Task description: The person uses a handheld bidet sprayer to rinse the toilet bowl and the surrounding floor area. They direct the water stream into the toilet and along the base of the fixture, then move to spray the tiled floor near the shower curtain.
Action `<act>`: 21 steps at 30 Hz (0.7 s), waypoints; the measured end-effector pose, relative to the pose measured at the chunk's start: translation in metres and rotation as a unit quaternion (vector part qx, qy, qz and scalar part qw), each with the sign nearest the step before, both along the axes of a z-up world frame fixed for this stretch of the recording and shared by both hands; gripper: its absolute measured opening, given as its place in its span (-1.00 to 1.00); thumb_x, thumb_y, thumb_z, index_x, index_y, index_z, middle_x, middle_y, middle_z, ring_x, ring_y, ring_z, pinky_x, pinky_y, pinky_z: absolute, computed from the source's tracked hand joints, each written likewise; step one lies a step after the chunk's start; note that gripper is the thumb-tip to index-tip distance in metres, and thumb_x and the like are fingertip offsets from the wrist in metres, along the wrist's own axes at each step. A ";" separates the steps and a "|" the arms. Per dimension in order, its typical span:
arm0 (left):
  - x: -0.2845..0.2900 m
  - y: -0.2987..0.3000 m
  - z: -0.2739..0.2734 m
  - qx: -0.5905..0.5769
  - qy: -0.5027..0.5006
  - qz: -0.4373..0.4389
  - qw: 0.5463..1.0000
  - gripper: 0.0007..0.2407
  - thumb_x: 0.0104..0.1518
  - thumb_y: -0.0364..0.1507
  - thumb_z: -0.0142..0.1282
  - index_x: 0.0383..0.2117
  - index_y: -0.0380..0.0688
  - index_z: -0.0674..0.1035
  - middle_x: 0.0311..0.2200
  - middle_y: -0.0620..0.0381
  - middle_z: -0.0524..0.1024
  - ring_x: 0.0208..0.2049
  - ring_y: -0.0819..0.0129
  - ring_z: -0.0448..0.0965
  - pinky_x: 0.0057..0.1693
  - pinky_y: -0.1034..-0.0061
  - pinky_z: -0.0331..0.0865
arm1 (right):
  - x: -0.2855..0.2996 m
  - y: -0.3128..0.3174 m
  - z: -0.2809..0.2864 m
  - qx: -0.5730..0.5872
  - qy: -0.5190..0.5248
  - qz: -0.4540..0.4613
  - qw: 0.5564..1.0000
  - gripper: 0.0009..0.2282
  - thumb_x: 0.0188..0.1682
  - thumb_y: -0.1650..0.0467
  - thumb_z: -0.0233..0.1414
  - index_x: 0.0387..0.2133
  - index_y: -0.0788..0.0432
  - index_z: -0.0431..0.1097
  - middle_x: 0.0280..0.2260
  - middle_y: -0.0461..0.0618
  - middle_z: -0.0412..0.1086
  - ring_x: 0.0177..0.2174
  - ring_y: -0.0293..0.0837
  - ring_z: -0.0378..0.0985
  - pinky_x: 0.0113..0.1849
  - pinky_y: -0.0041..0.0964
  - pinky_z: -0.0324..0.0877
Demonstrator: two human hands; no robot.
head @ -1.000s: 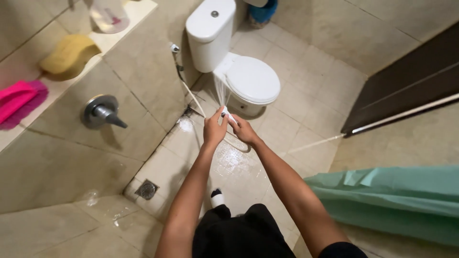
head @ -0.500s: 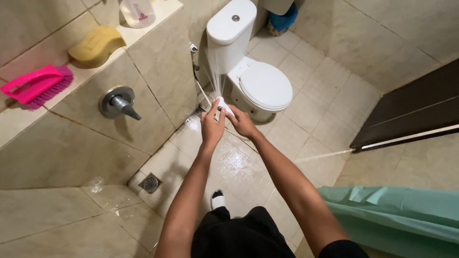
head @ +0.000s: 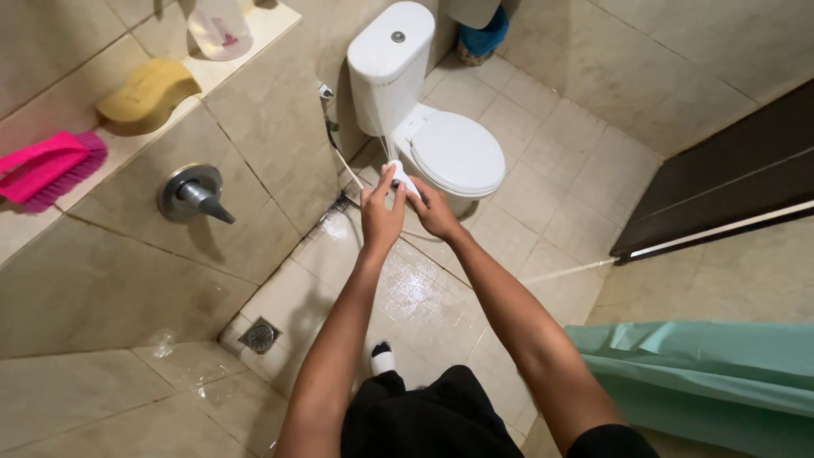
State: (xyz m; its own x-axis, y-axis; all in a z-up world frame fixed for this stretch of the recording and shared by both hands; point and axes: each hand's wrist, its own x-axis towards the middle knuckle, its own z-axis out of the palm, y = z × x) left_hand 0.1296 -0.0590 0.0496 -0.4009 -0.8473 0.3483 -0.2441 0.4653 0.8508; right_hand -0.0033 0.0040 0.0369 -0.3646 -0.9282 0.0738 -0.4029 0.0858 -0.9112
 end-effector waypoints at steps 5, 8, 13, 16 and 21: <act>-0.012 0.005 0.010 0.003 -0.020 -0.024 1.000 -0.63 0.26 -0.34 0.11 0.21 -0.02 0.52 0.22 0.00 0.48 -0.15 0.04 0.47 0.10 0.32 0.39 | -0.012 0.007 -0.014 -0.022 -0.001 -0.021 1.000 -0.66 0.18 0.32 -0.05 0.19 0.16 0.30 0.03 0.12 0.49 0.00 -0.08 0.52 0.04 -0.22 0.36; -0.018 0.007 0.015 0.022 -0.040 -0.035 0.998 -0.63 0.25 -0.32 0.10 0.20 0.01 0.52 0.22 0.04 0.47 -0.18 0.04 0.48 0.08 0.33 0.42 | -0.014 0.012 -0.010 -0.033 -0.005 -0.029 0.999 -0.66 0.20 0.32 -0.07 0.19 0.16 0.30 0.05 0.11 0.47 0.00 -0.09 0.50 0.04 -0.23 0.34; -0.024 0.009 0.008 -0.005 -0.026 -0.042 0.999 -0.62 0.24 -0.33 0.12 0.20 -0.01 0.53 0.22 0.01 0.48 -0.17 0.02 0.48 0.09 0.30 0.41 | -0.013 0.019 0.003 -0.023 -0.007 -0.049 0.998 -0.65 0.18 0.31 -0.07 0.20 0.15 0.29 0.05 0.09 0.47 0.00 -0.11 0.50 0.03 -0.22 0.34; -0.022 0.011 0.012 0.003 -0.026 -0.037 0.999 -0.63 0.24 -0.33 0.11 0.20 -0.01 0.52 0.21 0.01 0.48 -0.19 0.01 0.50 0.08 0.31 0.42 | -0.013 0.019 0.005 0.058 -0.029 -0.060 0.996 -0.63 0.18 0.30 -0.07 0.24 0.10 0.29 -0.02 0.09 0.51 -0.16 -0.01 0.45 -0.05 -0.19 0.39; -0.012 0.006 -0.004 -0.016 -0.007 -0.014 1.000 -0.63 0.27 -0.34 0.11 0.21 -0.03 0.52 0.20 -0.02 0.48 -0.14 -0.03 0.52 0.11 0.27 0.41 | -0.016 0.007 -0.027 -0.064 -0.017 0.014 0.998 -0.67 0.21 0.33 -0.06 0.21 0.18 0.29 0.03 0.07 0.47 -0.03 -0.14 0.49 0.02 -0.24 0.36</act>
